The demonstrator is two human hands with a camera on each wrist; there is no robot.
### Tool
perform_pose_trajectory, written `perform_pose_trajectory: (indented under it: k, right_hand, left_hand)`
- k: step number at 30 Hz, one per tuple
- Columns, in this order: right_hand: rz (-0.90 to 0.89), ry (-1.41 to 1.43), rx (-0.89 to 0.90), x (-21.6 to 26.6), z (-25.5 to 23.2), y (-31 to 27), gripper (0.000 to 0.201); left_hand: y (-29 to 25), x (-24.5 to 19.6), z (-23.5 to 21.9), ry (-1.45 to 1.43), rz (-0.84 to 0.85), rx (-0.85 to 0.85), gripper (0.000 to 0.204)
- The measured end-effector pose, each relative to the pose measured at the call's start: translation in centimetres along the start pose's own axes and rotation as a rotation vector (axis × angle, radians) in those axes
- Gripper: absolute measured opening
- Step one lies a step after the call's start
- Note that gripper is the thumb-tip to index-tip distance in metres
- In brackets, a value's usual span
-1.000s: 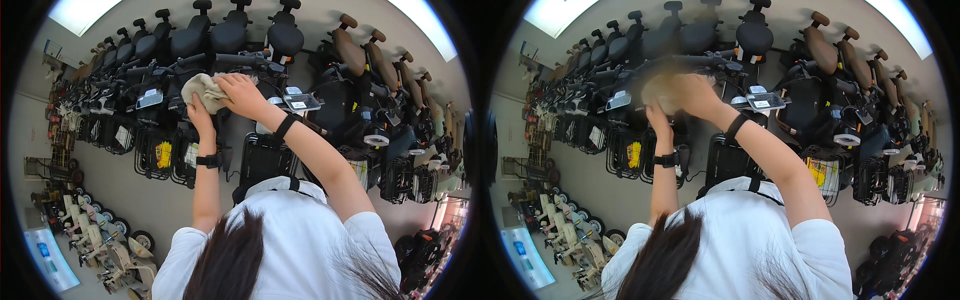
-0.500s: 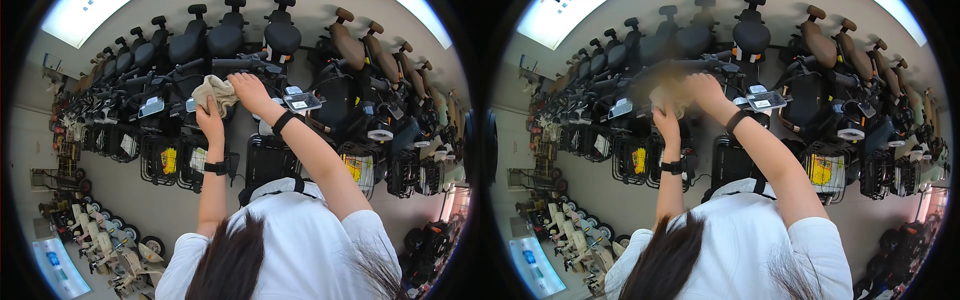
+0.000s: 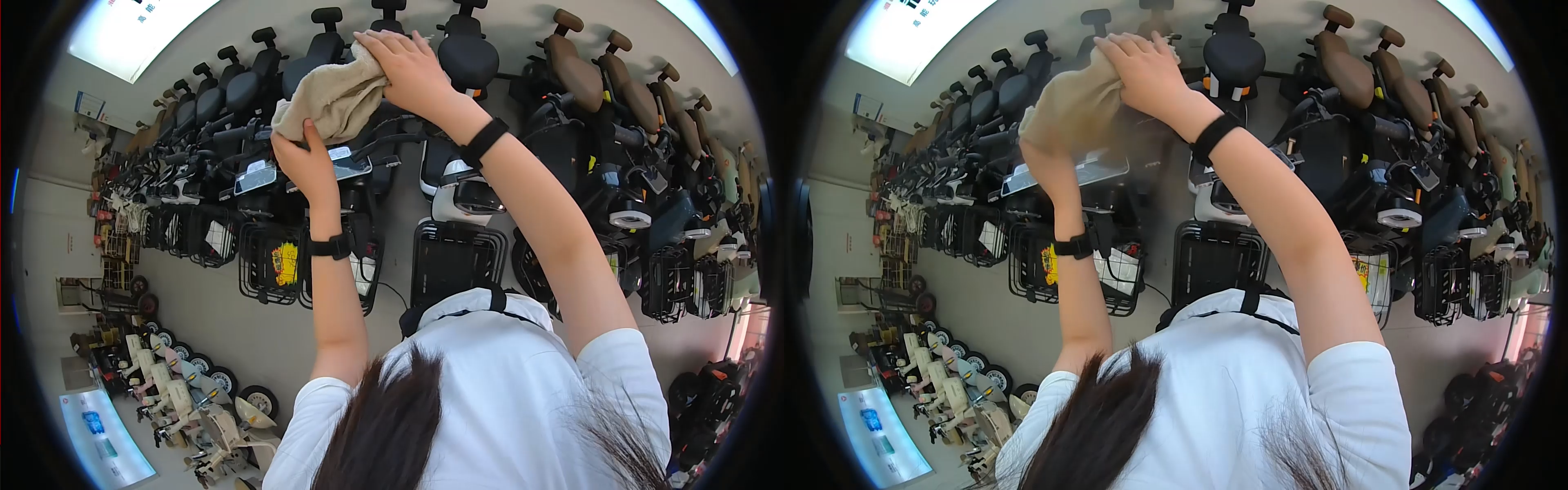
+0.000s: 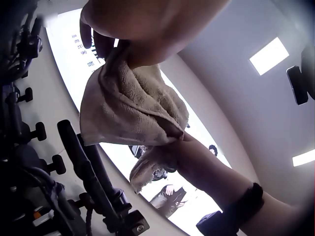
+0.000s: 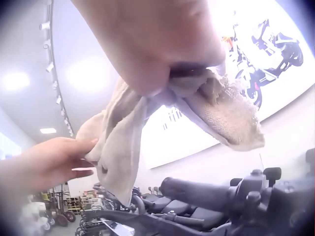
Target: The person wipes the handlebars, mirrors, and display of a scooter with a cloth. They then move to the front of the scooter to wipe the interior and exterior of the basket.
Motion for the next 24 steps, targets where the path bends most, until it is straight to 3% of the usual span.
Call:
perform_pose_trajectory:
  k: [2, 4, 5, 6, 8, 9, 10, 12, 13, 14, 16, 18, 21, 24]
  right_hand:
    - [0.034, -0.010, 0.494, -0.8, 6.4, -1.6, 0.077]
    - [-0.010, 0.098, 0.897, -0.9, 11.3, -4.7, 0.089]
    - [0.007, 0.084, 0.841, -0.9, 12.2, -5.2, 0.086]
    - [0.022, 0.069, 0.784, -0.7, 12.2, -5.4, 0.085]
    - [0.018, 0.065, 0.731, -1.2, 12.5, -5.4, 0.076]
    - [0.032, 0.083, 0.755, -1.5, 12.8, -5.3, 0.071]
    - [0.046, 0.099, 0.780, -1.8, 13.2, -5.3, 0.067]
    - [0.084, 0.144, 0.756, -2.4, 13.4, -4.8, 0.059]
    - [0.117, 0.160, 0.832, -2.5, 13.8, -4.6, 0.061]
    - [0.151, 0.179, 0.910, -2.5, 14.1, -4.6, 0.064]
    - [0.223, 0.262, 0.978, -2.4, 12.6, -3.5, 0.065]
    - [0.297, 0.341, 1.045, -2.3, 12.6, -3.7, 0.066]
    - [0.292, 0.260, 0.928, -2.9, 13.1, -3.3, 0.060]
    - [0.205, 0.230, 0.959, -2.6, 13.5, -3.1, 0.056]
  left_hand:
    - [0.9, -0.1, 1.0, 0.084, 0.007, 0.012, 0.043]
    - [0.7, 0.0, 4.3, 0.500, 0.126, 0.353, 0.058]
    - [-0.6, 1.3, 5.6, 0.676, 0.383, 0.305, 0.056]
    - [-0.5, 2.0, 6.3, 0.671, 0.391, 0.309, 0.056]
    - [-1.0, 2.5, 8.6, 0.496, 0.614, 0.445, 0.049]
    - [-0.5, 5.4, 10.4, 0.303, 0.432, 0.621, 0.039]
    - [-0.1, 5.3, 10.6, 0.301, 0.433, 0.633, 0.039]
    - [0.6, 4.8, 11.7, 0.233, 0.487, 0.746, 0.034]
    - [1.0, 4.6, 12.6, 0.318, 0.674, 0.749, 0.033]
    - [1.8, 5.0, 13.6, 0.318, 0.674, 0.754, 0.033]
    - [3.3, 7.7, 15.7, 0.225, 0.257, 0.886, 0.033]
    - [3.8, 8.2, 16.3, 0.244, 0.278, 0.881, 0.032]
    - [4.4, 8.8, 17.1, 0.318, 0.328, 0.911, 0.032]
    - [5.2, 10.0, 18.3, 0.408, 0.370, 1.009, 0.031]
Point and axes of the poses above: each hand's wrist, its own y-axis towards the middle knuckle, its own z-axis out of the palm, x = y × z, the point moved 6 cm from there along y, towards the middle knuckle, and after that the axes turned 9 degrees about -y, right-handed, at the moved point
